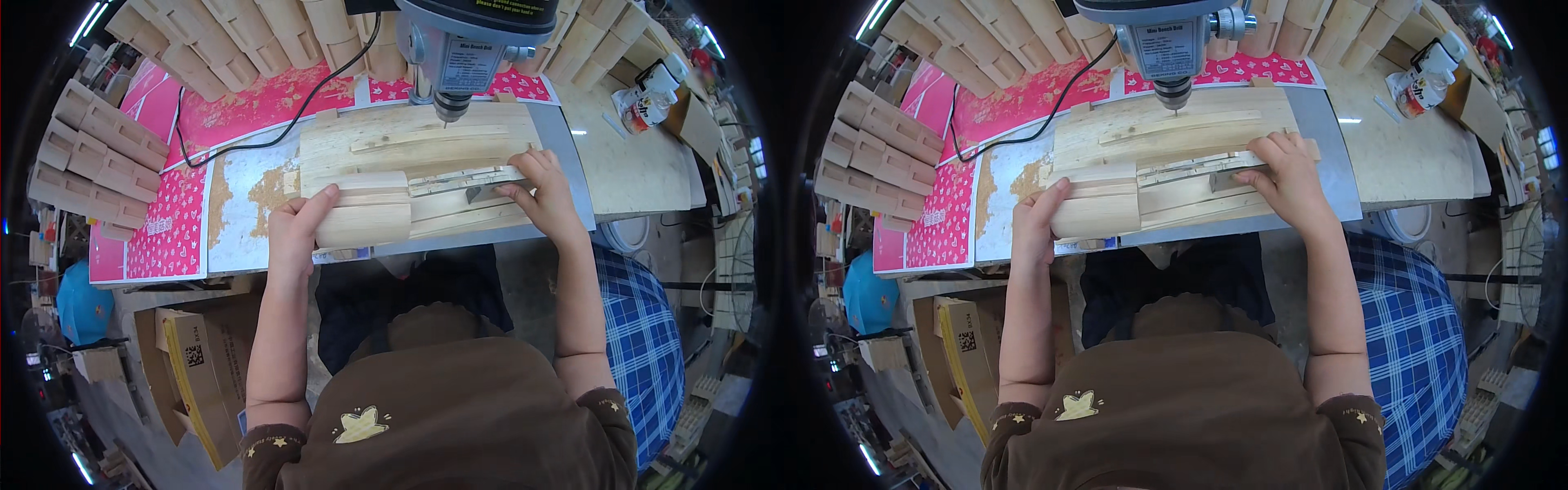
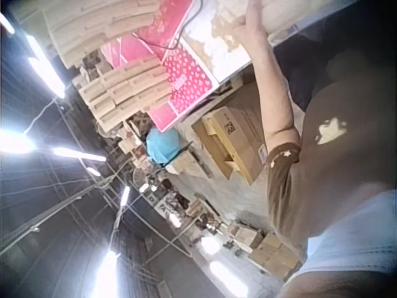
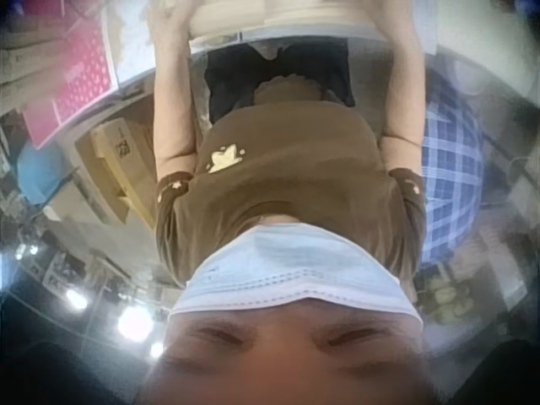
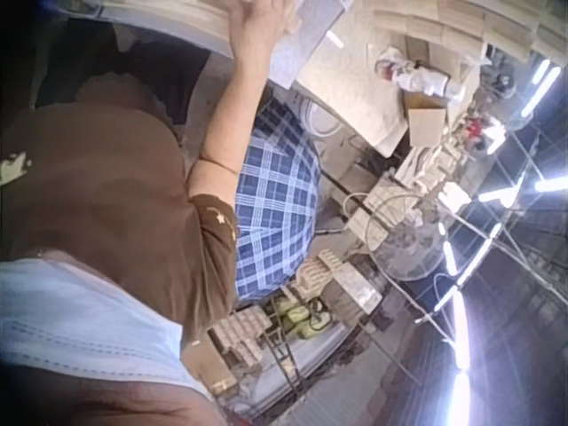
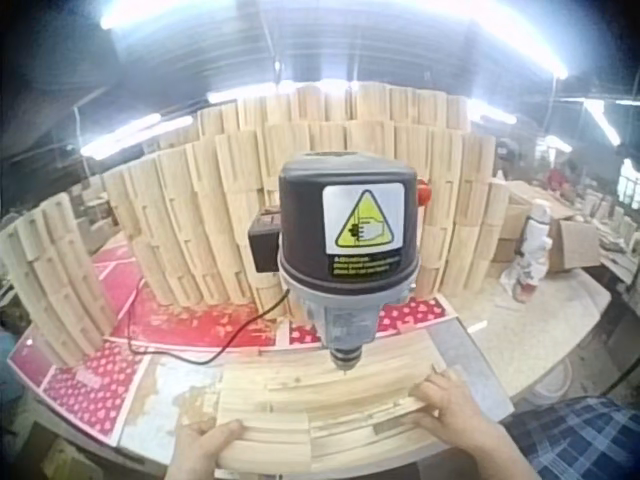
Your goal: Using a drill press to drill holes into cylindrical wood blocks for furniture manufacturing.
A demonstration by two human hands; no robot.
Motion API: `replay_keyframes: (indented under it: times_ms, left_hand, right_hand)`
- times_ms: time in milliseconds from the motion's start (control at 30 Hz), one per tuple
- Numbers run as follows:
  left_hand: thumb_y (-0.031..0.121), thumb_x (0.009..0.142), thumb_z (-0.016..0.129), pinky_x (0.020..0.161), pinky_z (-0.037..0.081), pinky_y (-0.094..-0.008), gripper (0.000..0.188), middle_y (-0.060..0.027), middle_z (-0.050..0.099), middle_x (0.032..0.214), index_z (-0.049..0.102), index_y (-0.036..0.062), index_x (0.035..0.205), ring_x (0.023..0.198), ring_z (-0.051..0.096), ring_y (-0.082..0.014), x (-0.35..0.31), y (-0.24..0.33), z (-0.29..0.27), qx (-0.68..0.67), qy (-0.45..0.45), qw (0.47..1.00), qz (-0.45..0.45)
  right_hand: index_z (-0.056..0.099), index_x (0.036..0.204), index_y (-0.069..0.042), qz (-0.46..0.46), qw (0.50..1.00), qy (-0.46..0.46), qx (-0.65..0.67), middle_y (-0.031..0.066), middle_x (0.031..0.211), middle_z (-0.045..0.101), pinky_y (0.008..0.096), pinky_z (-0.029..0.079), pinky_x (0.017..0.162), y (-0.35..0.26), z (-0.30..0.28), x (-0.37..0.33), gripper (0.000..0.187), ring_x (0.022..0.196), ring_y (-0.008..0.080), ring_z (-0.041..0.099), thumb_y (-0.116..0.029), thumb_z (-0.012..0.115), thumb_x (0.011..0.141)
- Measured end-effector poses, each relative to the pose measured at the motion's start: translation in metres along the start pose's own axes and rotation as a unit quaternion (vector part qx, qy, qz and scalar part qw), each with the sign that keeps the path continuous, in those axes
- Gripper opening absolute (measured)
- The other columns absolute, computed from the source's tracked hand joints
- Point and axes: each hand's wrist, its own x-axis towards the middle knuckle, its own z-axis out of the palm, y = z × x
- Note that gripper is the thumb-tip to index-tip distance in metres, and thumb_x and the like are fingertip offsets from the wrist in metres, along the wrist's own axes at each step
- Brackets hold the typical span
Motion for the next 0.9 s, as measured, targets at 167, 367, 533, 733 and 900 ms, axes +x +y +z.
replay_keyframes:
  times_ms: [167,367,533,733,900]
  left_hand:
    - [0.034,0.073,0.072,0.041,0.031,-0.0202,0.037,-0.0032,0.056,0.057,0.062,-0.0011,0.068,0.045,0.044,-0.0062,0.001,-0.016,0.010,-0.042,0.010,0.999,0.005]
    - [0.042,0.077,0.068,0.055,0.039,-0.0226,0.045,-0.0045,0.057,0.071,0.062,-0.0021,0.083,0.064,0.051,-0.0106,-0.005,-0.014,0.046,0.000,-0.051,0.999,-0.016]
    - [0.035,0.077,0.071,0.067,0.042,-0.0240,0.043,-0.0046,0.057,0.083,0.058,-0.0013,0.095,0.077,0.052,-0.0102,-0.010,-0.034,0.056,-0.012,-0.115,0.990,0.085]
    - [0.028,0.057,0.081,0.085,0.038,-0.0396,0.073,-0.0122,0.056,0.099,0.053,0.0019,0.119,0.093,0.051,-0.0290,-0.006,-0.037,0.056,0.335,-0.072,0.834,0.433]
    - [0.030,0.055,0.081,0.088,0.032,-0.0416,0.069,-0.0093,0.057,0.099,0.056,0.0074,0.116,0.096,0.050,-0.0267,0.029,-0.051,0.071,0.359,0.001,0.843,0.400]
  right_hand:
    - [0.057,0.092,-0.004,-0.014,1.000,0.006,-0.008,0.0086,0.087,0.055,0.0376,0.039,0.078,-0.001,-0.001,-0.004,0.031,0.088,0.0297,0.047,-0.016,0.072,0.068]
    - [0.056,0.093,-0.004,-0.040,0.999,-0.009,-0.020,0.0108,0.087,0.055,0.0385,0.039,0.078,-0.011,0.002,0.000,0.031,0.088,0.0309,0.047,-0.014,0.071,0.068]
    - [0.057,0.094,-0.003,-0.026,0.999,0.039,-0.029,0.0115,0.087,0.055,0.0389,0.039,0.077,-0.009,0.004,-0.004,0.033,0.087,0.0316,0.047,-0.011,0.072,0.066]
    - [0.059,0.096,-0.004,-0.007,0.996,0.071,-0.051,0.0105,0.089,0.057,0.0389,0.041,0.078,0.012,0.005,0.010,0.037,0.086,0.0313,0.047,-0.009,0.074,0.063]
    - [0.059,0.099,-0.004,-0.004,0.993,0.097,-0.067,0.0094,0.092,0.059,0.0380,0.042,0.078,0.020,0.023,0.039,0.041,0.089,0.0305,0.048,-0.009,0.075,0.062]
